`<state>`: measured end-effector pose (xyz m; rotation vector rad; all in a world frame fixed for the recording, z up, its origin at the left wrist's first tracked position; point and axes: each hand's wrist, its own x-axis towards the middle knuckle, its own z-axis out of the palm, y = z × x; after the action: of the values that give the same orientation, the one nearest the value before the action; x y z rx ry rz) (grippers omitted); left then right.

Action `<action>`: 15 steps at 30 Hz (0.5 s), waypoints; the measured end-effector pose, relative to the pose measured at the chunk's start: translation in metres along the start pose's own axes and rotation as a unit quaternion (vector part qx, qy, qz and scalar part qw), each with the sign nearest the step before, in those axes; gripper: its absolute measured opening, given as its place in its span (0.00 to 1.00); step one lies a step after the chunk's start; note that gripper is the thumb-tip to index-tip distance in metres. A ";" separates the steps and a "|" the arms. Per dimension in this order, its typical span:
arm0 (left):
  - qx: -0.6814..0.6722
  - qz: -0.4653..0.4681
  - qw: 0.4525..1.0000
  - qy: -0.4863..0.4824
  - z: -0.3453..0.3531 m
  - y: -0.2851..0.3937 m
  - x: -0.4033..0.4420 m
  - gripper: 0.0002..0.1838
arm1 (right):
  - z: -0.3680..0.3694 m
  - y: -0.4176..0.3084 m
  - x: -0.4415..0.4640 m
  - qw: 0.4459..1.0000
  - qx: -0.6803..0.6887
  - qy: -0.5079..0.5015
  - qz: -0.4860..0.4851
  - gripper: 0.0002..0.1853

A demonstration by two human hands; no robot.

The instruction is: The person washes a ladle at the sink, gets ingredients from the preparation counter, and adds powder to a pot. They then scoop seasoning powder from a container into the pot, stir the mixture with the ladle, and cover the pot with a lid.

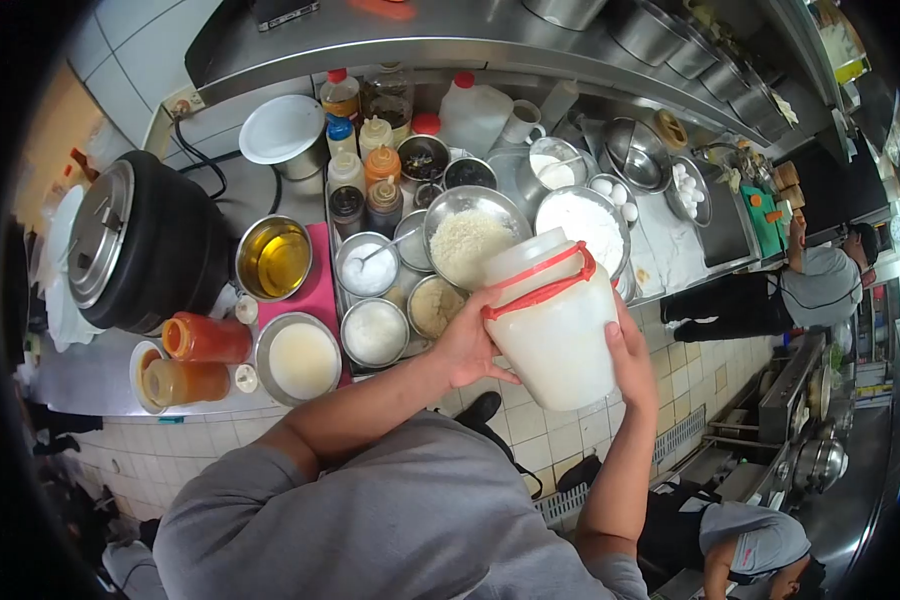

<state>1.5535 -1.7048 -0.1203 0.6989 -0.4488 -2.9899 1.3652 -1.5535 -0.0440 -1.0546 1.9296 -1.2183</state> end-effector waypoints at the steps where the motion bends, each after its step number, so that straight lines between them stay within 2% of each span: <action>1: -0.011 0.005 1.000 -0.008 0.003 0.002 0.000 0.45 | -0.001 -0.005 0.004 1.000 -0.018 -0.005 -0.006 0.36; 4: -0.012 0.044 0.999 -0.015 0.007 0.000 -0.001 0.45 | -0.007 -0.005 0.009 1.000 -0.011 -0.019 -0.014 0.36; 8: -0.057 0.012 0.998 -0.017 -0.005 0.000 0.014 0.45 | -0.011 0.010 0.023 0.998 -0.050 -0.026 0.036 0.35; 10: -0.035 0.040 0.999 -0.012 -0.008 -0.010 0.014 0.45 | -0.011 0.019 0.014 1.000 0.010 -0.022 -0.003 0.35; 12: -0.013 0.046 0.999 -0.011 -0.005 -0.007 0.010 0.46 | -0.013 0.054 0.011 1.000 -0.014 -0.004 0.001 0.37; 14: 0.090 0.099 0.990 0.040 0.003 -0.005 0.006 0.48 | -0.017 0.095 0.009 0.998 0.064 0.020 -0.014 0.43; 15: 0.127 0.114 0.985 0.034 0.004 -0.001 0.000 0.54 | -0.003 0.092 0.005 0.994 0.100 0.030 -0.010 0.43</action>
<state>1.5521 -1.7023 -0.1168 0.7094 -0.8552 -2.7115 1.3329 -1.5324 -0.1277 -0.9430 1.8013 -1.4363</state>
